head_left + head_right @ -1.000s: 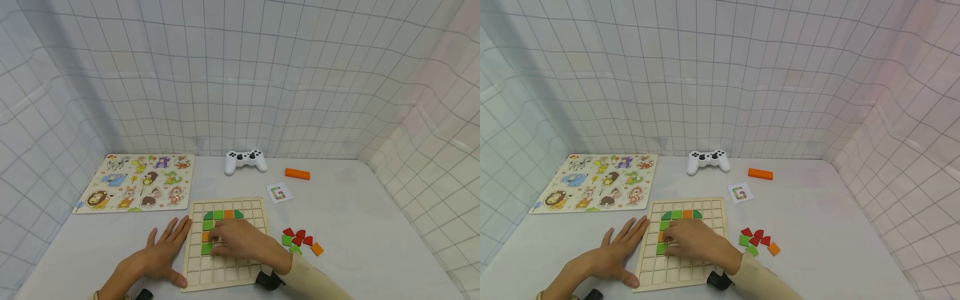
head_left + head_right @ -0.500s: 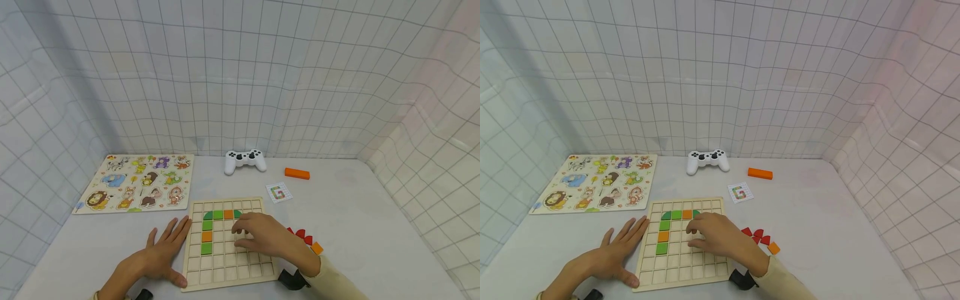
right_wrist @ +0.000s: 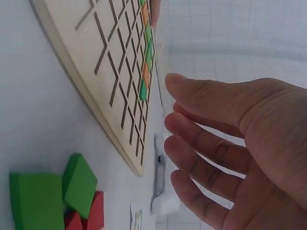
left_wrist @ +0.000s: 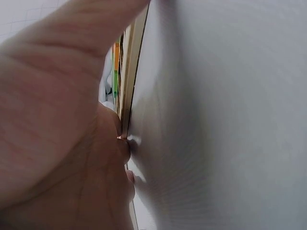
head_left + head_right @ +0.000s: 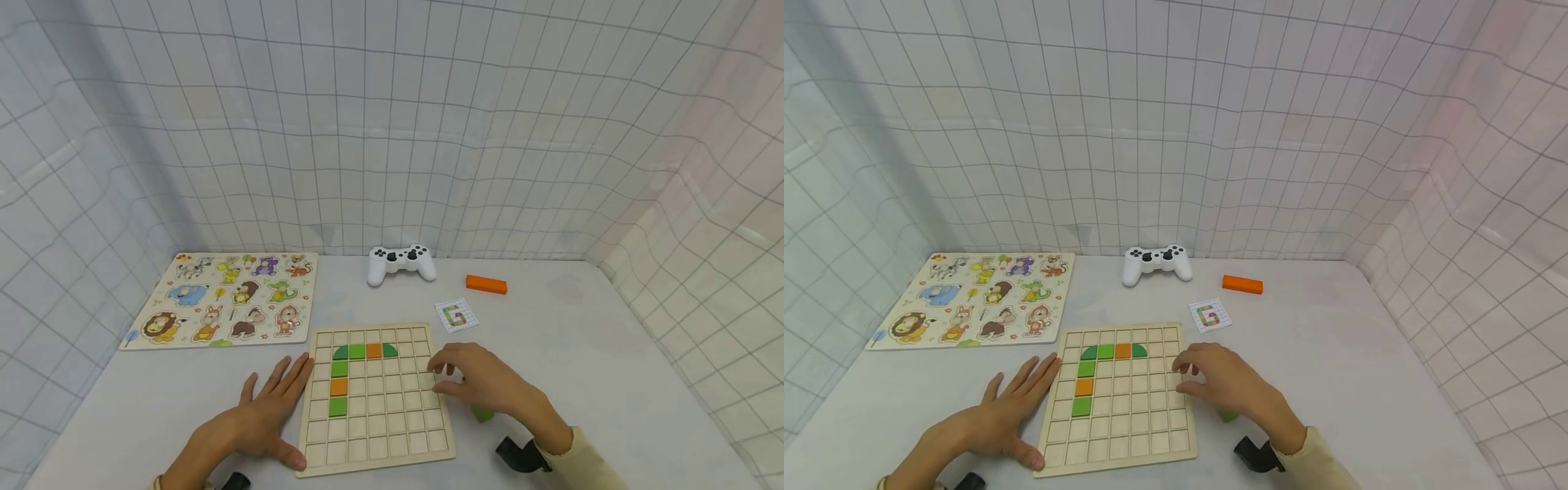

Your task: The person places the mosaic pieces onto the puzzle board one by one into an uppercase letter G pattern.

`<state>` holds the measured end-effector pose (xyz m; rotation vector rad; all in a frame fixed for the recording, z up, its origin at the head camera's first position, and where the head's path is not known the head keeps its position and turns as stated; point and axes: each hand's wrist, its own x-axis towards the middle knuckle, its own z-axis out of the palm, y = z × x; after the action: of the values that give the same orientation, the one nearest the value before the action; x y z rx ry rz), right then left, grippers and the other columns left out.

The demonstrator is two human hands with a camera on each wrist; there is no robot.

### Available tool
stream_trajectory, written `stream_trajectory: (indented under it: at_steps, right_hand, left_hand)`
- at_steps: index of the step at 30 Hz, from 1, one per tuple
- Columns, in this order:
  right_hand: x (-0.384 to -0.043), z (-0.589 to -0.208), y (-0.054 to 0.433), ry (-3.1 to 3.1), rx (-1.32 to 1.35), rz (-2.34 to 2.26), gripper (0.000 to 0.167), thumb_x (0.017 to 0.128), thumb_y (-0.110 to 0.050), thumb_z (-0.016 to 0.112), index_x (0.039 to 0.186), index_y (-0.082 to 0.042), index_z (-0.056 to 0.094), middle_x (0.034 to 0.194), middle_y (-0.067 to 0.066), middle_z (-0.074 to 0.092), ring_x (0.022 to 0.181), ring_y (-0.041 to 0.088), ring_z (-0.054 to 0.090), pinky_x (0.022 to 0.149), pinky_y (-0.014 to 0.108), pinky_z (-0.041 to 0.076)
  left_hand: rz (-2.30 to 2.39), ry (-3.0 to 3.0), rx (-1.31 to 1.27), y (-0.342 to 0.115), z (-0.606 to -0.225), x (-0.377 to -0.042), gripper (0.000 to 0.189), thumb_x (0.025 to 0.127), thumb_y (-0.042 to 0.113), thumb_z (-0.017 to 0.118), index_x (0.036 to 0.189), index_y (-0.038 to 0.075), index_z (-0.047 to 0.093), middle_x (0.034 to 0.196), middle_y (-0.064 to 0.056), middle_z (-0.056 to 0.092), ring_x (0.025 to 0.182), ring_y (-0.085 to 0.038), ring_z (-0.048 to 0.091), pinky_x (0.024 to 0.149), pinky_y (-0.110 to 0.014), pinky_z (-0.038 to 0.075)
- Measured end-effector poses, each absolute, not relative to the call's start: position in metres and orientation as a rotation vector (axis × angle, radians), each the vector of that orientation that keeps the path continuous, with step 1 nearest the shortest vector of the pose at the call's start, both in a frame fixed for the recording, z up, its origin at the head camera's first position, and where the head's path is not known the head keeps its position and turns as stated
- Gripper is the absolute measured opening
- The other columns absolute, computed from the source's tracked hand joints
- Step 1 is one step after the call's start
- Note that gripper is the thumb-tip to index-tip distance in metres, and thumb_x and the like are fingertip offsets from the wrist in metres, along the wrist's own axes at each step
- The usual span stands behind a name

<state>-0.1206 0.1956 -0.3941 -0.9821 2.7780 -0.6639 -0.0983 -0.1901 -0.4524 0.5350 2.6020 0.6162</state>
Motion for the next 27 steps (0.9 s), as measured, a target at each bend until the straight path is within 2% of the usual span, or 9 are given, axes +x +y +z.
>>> stream_trajectory:
  at_steps: [3,9,14,27]
  right_hand:
    - [-0.125,-0.396,0.21,2.793,-0.949,-0.691,0.024,0.089,-0.023,0.077,0.111,-0.015,0.072,0.102,-0.007,0.07,0.09,0.007,0.06,0.074,0.023,0.053]
    - [-0.131,-0.398,0.23,2.772,-0.877,-0.73,0.026,0.089,-0.021,0.077,0.113,-0.013,0.072,0.106,-0.003,0.071,0.093,0.012,0.062,0.082,0.034,0.055]
    - [-0.135,-0.399,0.242,2.715,-0.754,-0.736,0.029,0.09,-0.021,0.077,0.117,-0.012,0.07,0.11,-0.003,0.07,0.098,0.016,0.061,0.086,0.037,0.055]
    - [-0.147,-0.409,0.26,2.609,-0.746,-0.76,0.031,0.09,-0.02,0.076,0.119,-0.014,0.069,0.112,-0.004,0.067,0.098,0.016,0.059,0.085,0.03,0.052]
  left_hand:
    - [0.619,2.606,0.539,-0.19,-0.452,-0.097,0.153,0.045,0.081,0.078,0.163,0.021,0.0,0.171,-0.006,-0.002,0.155,-0.038,-0.01,0.11,-0.076,-0.009]
    - [0.613,2.611,0.541,-0.191,-0.453,-0.097,0.153,0.045,0.081,0.078,0.163,0.021,0.0,0.17,-0.007,-0.002,0.155,-0.039,-0.009,0.11,-0.076,-0.009]
    - [0.613,2.616,0.543,-0.19,-0.452,-0.097,0.153,0.045,0.081,0.078,0.163,0.02,0.001,0.17,-0.007,-0.002,0.155,-0.039,-0.009,0.111,-0.075,-0.008]
    - [0.617,2.589,0.529,-0.191,-0.452,-0.099,0.153,0.045,0.081,0.078,0.163,0.021,-0.001,0.17,-0.006,-0.004,0.155,-0.038,-0.011,0.11,-0.075,-0.009]
